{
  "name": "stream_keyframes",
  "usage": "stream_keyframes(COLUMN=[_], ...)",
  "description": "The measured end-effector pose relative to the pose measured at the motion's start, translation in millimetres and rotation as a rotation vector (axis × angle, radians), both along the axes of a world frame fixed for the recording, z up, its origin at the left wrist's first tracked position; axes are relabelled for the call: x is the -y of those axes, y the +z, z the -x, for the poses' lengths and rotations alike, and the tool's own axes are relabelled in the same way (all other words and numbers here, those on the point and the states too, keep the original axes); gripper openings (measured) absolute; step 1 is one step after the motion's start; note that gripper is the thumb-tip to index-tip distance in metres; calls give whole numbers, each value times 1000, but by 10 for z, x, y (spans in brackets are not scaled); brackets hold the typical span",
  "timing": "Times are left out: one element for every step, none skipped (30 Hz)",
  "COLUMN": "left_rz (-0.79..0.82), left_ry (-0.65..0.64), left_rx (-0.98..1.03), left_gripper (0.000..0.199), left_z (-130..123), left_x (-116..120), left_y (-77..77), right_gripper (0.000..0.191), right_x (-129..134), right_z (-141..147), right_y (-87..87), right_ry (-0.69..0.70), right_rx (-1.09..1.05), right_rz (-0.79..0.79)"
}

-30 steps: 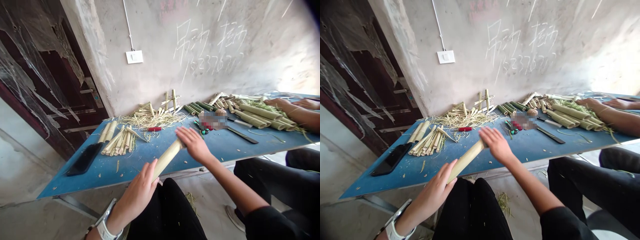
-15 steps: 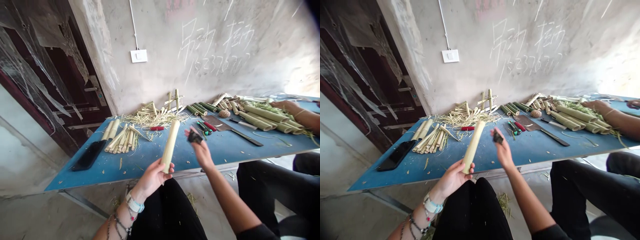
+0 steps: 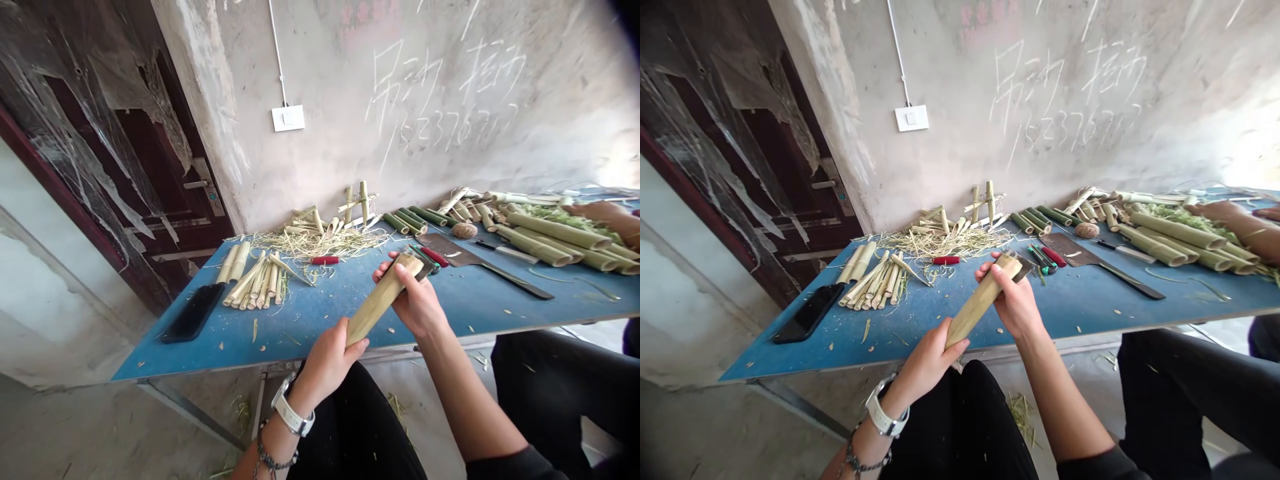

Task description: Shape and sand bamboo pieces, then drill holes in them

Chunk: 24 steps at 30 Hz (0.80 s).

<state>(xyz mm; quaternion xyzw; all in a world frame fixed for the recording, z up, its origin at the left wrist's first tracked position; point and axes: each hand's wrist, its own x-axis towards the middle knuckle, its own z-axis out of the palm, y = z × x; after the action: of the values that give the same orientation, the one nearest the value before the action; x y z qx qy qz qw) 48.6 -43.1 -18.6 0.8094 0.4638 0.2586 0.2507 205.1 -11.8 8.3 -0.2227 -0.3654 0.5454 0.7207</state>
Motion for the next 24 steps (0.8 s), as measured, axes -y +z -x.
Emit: stream_keyframes(left_rz=[-21, -42, -58, -66, -68, -69, -68, -68, -71, -79, -92, -110, -129, -148, -162, -168, -167, -161, -156, -154, -157, -163, -172, -180], left_ry=[26, 54, 77, 94, 103, 104, 101, 99, 99, 106, 117, 132, 145, 157, 163, 162, 162, 164, 167, 168, 166, 164, 157, 143], left_rx=[-11, -20, -30, -46, -69, -101, -137, -173, -204, -226, -243, -255, -267, -282, -302, -328, -357, -386, -408, -420, -424, -424, -420, -414], left_gripper=[30, 30, 29, 29, 28, 27, 27, 27, 27, 28, 28, 29, 29, 29, 28, 27, 25, 24, 23, 23, 24, 24, 24, 24], left_z=[-9, -17, -24, -27, -28, -27, -28, -32, -42, -58, -77, -97, -115, -129, -136, -137, -133, -128, -123, -121, -121, -122, -123, -120], left_x=[-18, -38, -55, -65, -65, -55, -36, -12, 12, 31, 43, 48, 47, 43, 40, 42, 51, 66, 87, 113, 140, 168, 194, 216], left_y=[23, 41, 52, 55, 51, 40, 25, 10, -4, -15, -22, -25, -27, -28, -31, -34, -36, -35, -30, -18, 0, 23, 46, 65], right_gripper=[35, 37, 39, 40, 38, 35, 31, 27, 25, 23, 22, 21, 20, 20, 21, 22, 23, 25, 26, 27, 28, 29, 29, 29], right_x=[11, 25, 37, 43, 39, 28, 11, -6, -18, -23, -19, -9, 2, 12, 15, 11, -1, -16, -30, -41, -46, -46, -44, -41], right_z=[55, 117, 171, 206, 216, 201, 168, 129, 98, 82, 84, 101, 124, 143, 148, 137, 109, 71, 27, -18, -63, -111, -169, -242], right_y=[-13, -42, -77, -108, -127, -130, -121, -104, -88, -82, -90, -112, -143, -177, -203, -216, -211, -188, -151, -104, -51, 2, 54, 103], right_ry=[1, 30, 76, 126, 161, 170, 155, 121, 78, 45, 46, 87, 150, 206, 241, 241, 214, 177, 151, 143, 146, 151, 154, 154], right_rx=[33, 69, 95, 106, 96, 58, 4, -55, -106, -130, -119, -80, -31, 8, 19, -9, -60, -113, -158, -191, -210, -218, -225, -240], right_rz=[0, 14, 38, 69, 96, 109, 109, 92, 64, 35, 19, 30, 60, 100, 139, 164, 171, 165, 154, 144, 129, 113, 92, 68])
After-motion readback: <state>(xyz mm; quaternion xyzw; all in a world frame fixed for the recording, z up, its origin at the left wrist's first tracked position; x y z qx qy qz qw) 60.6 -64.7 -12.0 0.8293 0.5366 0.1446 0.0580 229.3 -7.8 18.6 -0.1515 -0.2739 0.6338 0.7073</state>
